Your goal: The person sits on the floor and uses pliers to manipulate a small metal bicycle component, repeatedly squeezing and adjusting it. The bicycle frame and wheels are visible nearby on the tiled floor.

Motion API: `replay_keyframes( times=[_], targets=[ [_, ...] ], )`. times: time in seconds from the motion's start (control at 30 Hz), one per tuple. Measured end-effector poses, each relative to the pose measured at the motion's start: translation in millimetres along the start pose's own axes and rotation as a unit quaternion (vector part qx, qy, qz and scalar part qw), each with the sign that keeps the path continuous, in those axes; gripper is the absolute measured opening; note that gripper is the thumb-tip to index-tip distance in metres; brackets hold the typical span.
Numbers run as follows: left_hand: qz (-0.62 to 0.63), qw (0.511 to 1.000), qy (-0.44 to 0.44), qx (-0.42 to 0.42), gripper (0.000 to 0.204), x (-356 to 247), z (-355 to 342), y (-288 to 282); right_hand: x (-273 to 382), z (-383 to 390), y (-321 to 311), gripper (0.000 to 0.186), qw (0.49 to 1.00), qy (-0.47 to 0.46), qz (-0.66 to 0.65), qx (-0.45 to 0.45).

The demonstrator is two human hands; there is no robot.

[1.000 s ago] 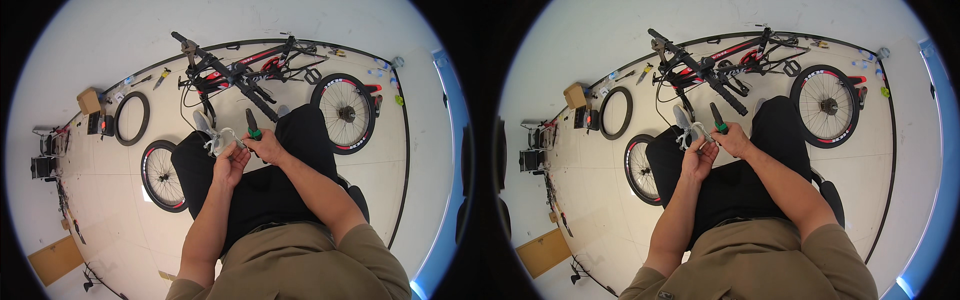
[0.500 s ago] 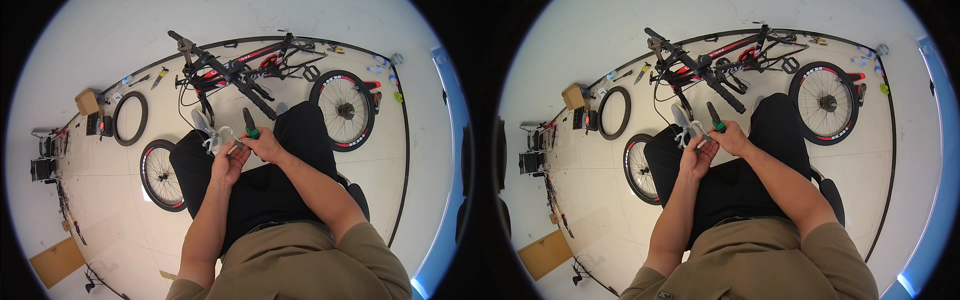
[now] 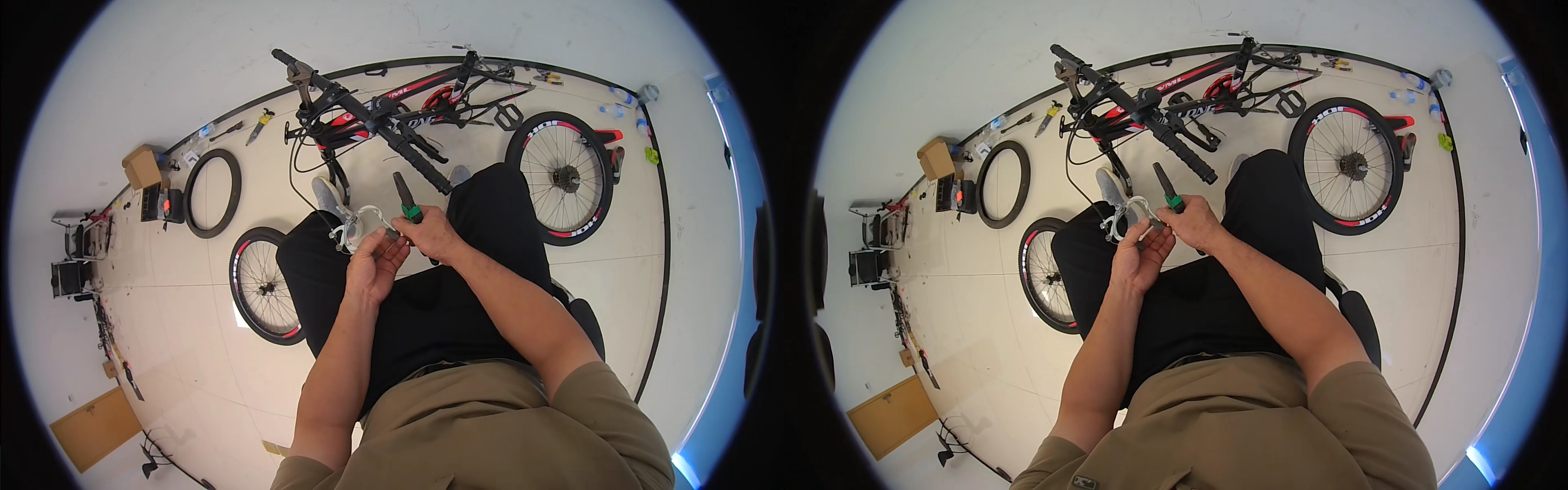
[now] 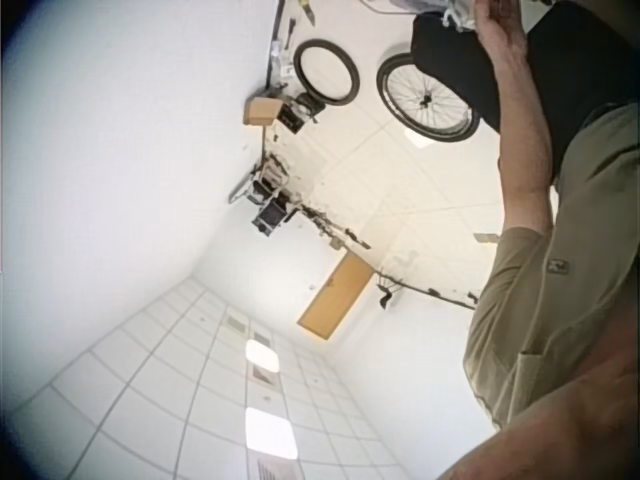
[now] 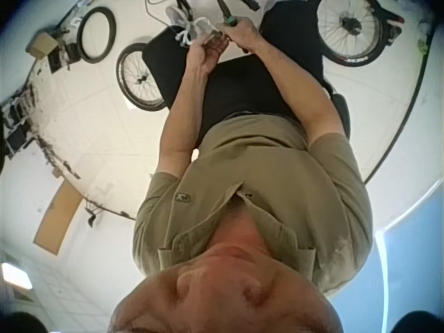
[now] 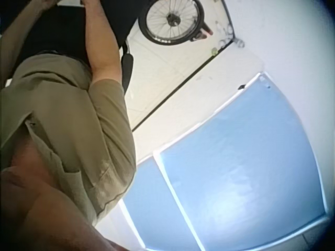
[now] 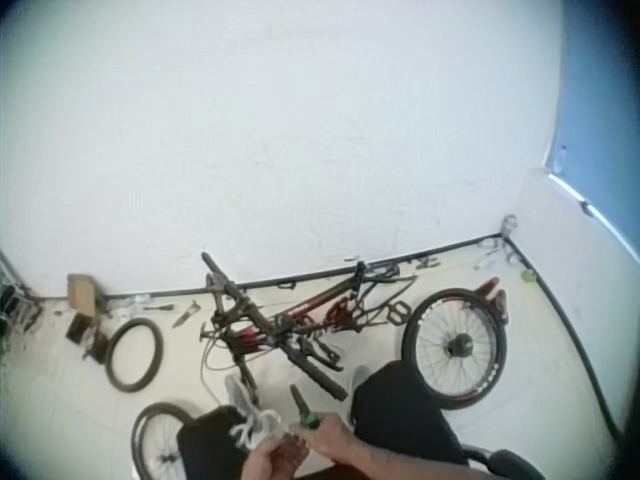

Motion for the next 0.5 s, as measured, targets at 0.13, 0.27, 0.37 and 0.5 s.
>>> replay_keyframes(
  times=[0.13,0.27,0.37,0.5],
  targets=[
    [-0.015,0.999,-0.017,-0.042,0.029,3.5,10.1,9.3,3.5,1.4,-3.8,0.03,1.0,-0.014,0.011,-0.005],
    [-0.041,0.998,-0.023,-0.035,0.03,3.1,5.9,4.8,0.7,-1.6,-1.0,0.029,1.0,-0.018,0.007,0.01],
    [-0.041,0.999,-0.02,-0.03,0.028,1.7,3.7,2.1,1.8,-0.6,0.1,0.028,0.999,-0.021,0.021,0.015],
    [-0.04,0.999,-0.006,-0.019,0.024,-0.3,2.4,1.9,5.1,2.9,-0.7,0.028,1.0,-0.013,0.016,0.012]
  ],
)
Point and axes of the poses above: each hand's wrist, its own z-axis away from the middle knuckle, its own y-axis out of the palm, x = y × z, the point moved 10 cm from there along -z, towards the middle knuckle, and after that the axes turned 12 degrees about z, right-handed, at the moved point
